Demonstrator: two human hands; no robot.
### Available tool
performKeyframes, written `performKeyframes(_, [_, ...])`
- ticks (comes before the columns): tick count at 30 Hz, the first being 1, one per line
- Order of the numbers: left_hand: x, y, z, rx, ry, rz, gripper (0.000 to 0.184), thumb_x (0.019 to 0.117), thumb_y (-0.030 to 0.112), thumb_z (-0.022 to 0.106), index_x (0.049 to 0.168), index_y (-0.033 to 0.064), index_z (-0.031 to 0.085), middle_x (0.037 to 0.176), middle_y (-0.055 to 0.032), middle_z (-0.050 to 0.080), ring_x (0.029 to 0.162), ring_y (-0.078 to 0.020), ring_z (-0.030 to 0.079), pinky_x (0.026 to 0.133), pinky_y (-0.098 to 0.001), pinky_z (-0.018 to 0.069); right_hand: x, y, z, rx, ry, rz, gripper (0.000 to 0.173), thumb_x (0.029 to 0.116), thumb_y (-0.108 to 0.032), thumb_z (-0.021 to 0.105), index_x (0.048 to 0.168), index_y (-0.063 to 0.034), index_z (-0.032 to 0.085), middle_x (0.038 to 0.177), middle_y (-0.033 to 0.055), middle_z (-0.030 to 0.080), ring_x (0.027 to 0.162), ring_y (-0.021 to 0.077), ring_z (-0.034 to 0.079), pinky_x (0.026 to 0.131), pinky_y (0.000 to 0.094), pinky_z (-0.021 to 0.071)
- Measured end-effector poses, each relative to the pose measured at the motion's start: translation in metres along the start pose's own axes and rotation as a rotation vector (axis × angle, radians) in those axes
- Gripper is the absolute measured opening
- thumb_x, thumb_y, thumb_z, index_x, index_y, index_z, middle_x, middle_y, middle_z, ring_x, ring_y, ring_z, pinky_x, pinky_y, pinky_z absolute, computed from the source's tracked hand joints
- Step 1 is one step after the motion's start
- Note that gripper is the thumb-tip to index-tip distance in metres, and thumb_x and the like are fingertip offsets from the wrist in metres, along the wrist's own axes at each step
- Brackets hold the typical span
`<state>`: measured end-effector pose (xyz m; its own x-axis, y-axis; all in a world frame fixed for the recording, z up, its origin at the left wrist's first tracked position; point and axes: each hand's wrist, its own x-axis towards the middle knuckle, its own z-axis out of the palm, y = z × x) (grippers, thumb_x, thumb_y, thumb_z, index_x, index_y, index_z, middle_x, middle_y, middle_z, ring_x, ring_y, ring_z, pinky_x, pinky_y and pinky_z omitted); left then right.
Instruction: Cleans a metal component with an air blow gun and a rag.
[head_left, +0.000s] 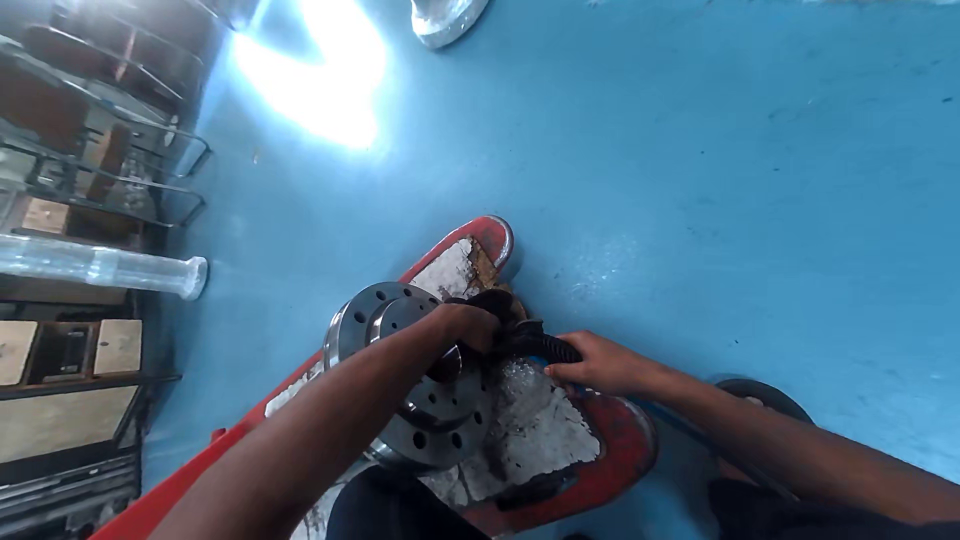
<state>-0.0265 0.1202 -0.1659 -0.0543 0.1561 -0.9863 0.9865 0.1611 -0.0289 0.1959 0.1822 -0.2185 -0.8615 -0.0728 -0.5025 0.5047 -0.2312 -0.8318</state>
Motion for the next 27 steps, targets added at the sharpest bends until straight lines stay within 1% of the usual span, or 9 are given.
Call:
performKeyframes(2, [-0.006, 0.003, -0.004, -0.004, -0.009, 0.003, 0.032, 0.0990, 0.024, 0.066, 0.121, 0.0021, 0.067, 0.117, -0.0224, 0.068, 0.113, -0.0405, 0.065, 0.092, -0.0673, 0.0482, 0.000, -0.003, 0.000, -0.020, 0.009, -0.011, 0.017, 0.1032, -0.020, 0.062, 0.110, -0.0039, 0.062, 0.075, 0.0057, 0.066, 0.063, 0.0140, 0.066, 0.064, 0.0297, 0.0572])
performKeyframes(4, [-0.006, 0.004, -0.006, 0.001, -0.016, -0.006, 0.033, 0.0991, 0.025, 0.065, 0.124, 0.0030, 0.066, 0.120, -0.0221, 0.068, 0.115, -0.0405, 0.064, 0.093, -0.0683, 0.0478, 0.000, 0.000, 0.000, 0.095, 0.004, -0.013, 0.014, 0.1037, -0.017, 0.060, 0.108, -0.0031, 0.062, 0.076, 0.0055, 0.066, 0.062, 0.0135, 0.065, 0.062, 0.0276, 0.0565])
performKeyframes(6, [-0.005, 0.003, -0.005, 0.011, -0.014, -0.011, 0.033, 0.0987, 0.027, 0.065, 0.123, 0.0046, 0.067, 0.118, -0.0210, 0.069, 0.114, -0.0399, 0.065, 0.092, -0.0692, 0.0481, 0.002, 0.005, -0.002, 0.231, -0.022, 0.018, 0.016, 0.1046, -0.017, 0.059, 0.108, -0.0022, 0.061, 0.077, 0.0067, 0.068, 0.061, 0.0139, 0.066, 0.060, 0.0261, 0.0562])
performKeyframes(10, [0.001, 0.005, -0.004, 0.033, -0.029, -0.050, 0.034, 0.0980, 0.029, 0.065, 0.123, 0.0061, 0.067, 0.117, -0.0203, 0.069, 0.112, -0.0396, 0.066, 0.090, -0.0687, 0.0490, 0.009, 0.013, -0.012, 0.374, -0.079, 0.055, 0.019, 0.1067, -0.019, 0.054, 0.110, -0.0004, 0.060, 0.082, 0.0100, 0.070, 0.066, 0.0169, 0.069, 0.065, 0.0286, 0.0596])
performKeyframes(16, [-0.001, 0.005, -0.005, 0.005, -0.029, -0.040, 0.031, 0.0981, 0.025, 0.066, 0.121, 0.0046, 0.067, 0.116, -0.0209, 0.069, 0.111, -0.0396, 0.066, 0.090, -0.0676, 0.0491, 0.014, 0.001, -0.015, 0.245, -0.073, 0.040, 0.016, 0.1048, -0.015, 0.058, 0.104, 0.0006, 0.061, 0.077, 0.0094, 0.069, 0.061, 0.0150, 0.067, 0.060, 0.0262, 0.0568])
performKeyframes(18, [0.001, 0.002, -0.003, 0.001, -0.006, -0.044, 0.028, 0.0956, 0.022, 0.068, 0.118, 0.0046, 0.068, 0.113, -0.0211, 0.069, 0.108, -0.0403, 0.066, 0.088, -0.0686, 0.0496, 0.015, 0.002, -0.015, 0.269, -0.068, 0.034, 0.017, 0.1050, -0.016, 0.058, 0.106, 0.0011, 0.061, 0.079, 0.0098, 0.069, 0.061, 0.0151, 0.067, 0.060, 0.0268, 0.0568])
performKeyframes(22, [0.000, 0.001, -0.006, 0.017, -0.011, -0.027, 0.030, 0.0958, 0.022, 0.069, 0.119, 0.0033, 0.068, 0.116, -0.0217, 0.069, 0.111, -0.0407, 0.066, 0.090, -0.0682, 0.0493, 0.013, 0.008, -0.017, 0.298, -0.071, 0.038, 0.017, 0.1051, -0.016, 0.057, 0.107, -0.0005, 0.061, 0.080, 0.0085, 0.070, 0.062, 0.0143, 0.067, 0.060, 0.0258, 0.0563])
performKeyframes(25, [0.000, 0.002, -0.007, 0.005, -0.025, -0.037, 0.033, 0.0962, 0.022, 0.068, 0.124, 0.0043, 0.067, 0.120, -0.0218, 0.068, 0.115, -0.0408, 0.065, 0.093, -0.0690, 0.0484, 0.013, 0.013, -0.017, 0.303, -0.080, 0.045, 0.016, 0.1049, -0.017, 0.057, 0.107, -0.0008, 0.060, 0.080, 0.0084, 0.069, 0.064, 0.0150, 0.067, 0.062, 0.0267, 0.0570])
performKeyframes(27, [0.004, -0.003, -0.004, 0.001, -0.006, -0.029, 0.031, 0.0947, 0.023, 0.069, 0.120, 0.0050, 0.068, 0.116, -0.0207, 0.069, 0.112, -0.0399, 0.066, 0.090, -0.0688, 0.0495, 0.015, 0.013, -0.019, 0.309, -0.083, 0.024, 0.016, 0.1043, -0.016, 0.058, 0.105, 0.0000, 0.061, 0.078, 0.0090, 0.069, 0.062, 0.0155, 0.068, 0.061, 0.0272, 0.0576])
